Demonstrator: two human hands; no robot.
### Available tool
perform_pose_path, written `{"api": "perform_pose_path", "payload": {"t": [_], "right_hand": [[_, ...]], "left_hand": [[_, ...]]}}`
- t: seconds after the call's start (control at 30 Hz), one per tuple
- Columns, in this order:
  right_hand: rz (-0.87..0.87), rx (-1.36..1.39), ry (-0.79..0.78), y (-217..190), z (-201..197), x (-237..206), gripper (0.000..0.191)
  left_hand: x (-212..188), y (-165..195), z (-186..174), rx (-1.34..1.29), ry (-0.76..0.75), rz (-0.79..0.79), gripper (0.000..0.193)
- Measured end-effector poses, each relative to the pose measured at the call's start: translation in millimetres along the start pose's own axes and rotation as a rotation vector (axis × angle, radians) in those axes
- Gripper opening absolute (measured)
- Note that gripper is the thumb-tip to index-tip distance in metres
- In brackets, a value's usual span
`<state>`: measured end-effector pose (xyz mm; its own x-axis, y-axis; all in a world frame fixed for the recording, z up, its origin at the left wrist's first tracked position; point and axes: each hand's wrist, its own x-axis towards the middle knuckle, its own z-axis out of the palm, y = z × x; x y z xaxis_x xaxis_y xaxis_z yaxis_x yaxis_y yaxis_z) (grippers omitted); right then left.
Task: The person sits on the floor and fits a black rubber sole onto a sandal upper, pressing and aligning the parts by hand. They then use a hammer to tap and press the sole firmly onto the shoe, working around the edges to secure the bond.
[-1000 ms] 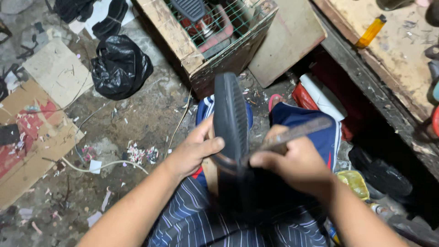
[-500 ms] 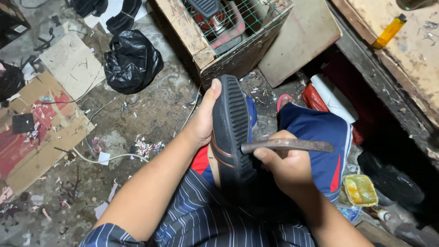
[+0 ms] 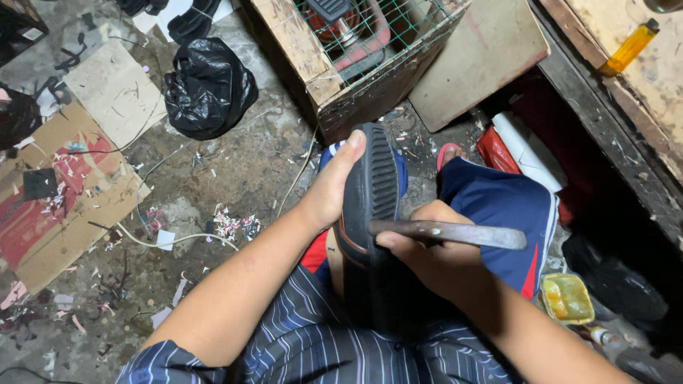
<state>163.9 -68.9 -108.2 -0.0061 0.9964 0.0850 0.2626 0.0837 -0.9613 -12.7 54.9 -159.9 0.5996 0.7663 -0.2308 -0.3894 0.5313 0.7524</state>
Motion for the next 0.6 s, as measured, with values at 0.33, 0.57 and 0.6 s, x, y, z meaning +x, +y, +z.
{"api": "perform_pose_path", "payload": {"t": [0.33, 0.57, 0.6], "right_hand": [[0.264, 0.429, 0.041, 19.0, -8.4, 9.3, 0.028], [0.058, -0.051, 0.032, 1.8, -9.9, 12.3, 0.03], [0.121, -0.155, -0.017, -2.4, -17.6, 14.9, 0.029]], "left_hand": [[-2.9, 3.2, 9.2, -0.098, 0.027, -0.065, 0.053], [4.1, -2.6, 7.6, 0.047, 0.037, -0.017, 0.052], [5.7, -4.2, 6.9, 0.079, 0.035, -0.022, 0.053]]}}
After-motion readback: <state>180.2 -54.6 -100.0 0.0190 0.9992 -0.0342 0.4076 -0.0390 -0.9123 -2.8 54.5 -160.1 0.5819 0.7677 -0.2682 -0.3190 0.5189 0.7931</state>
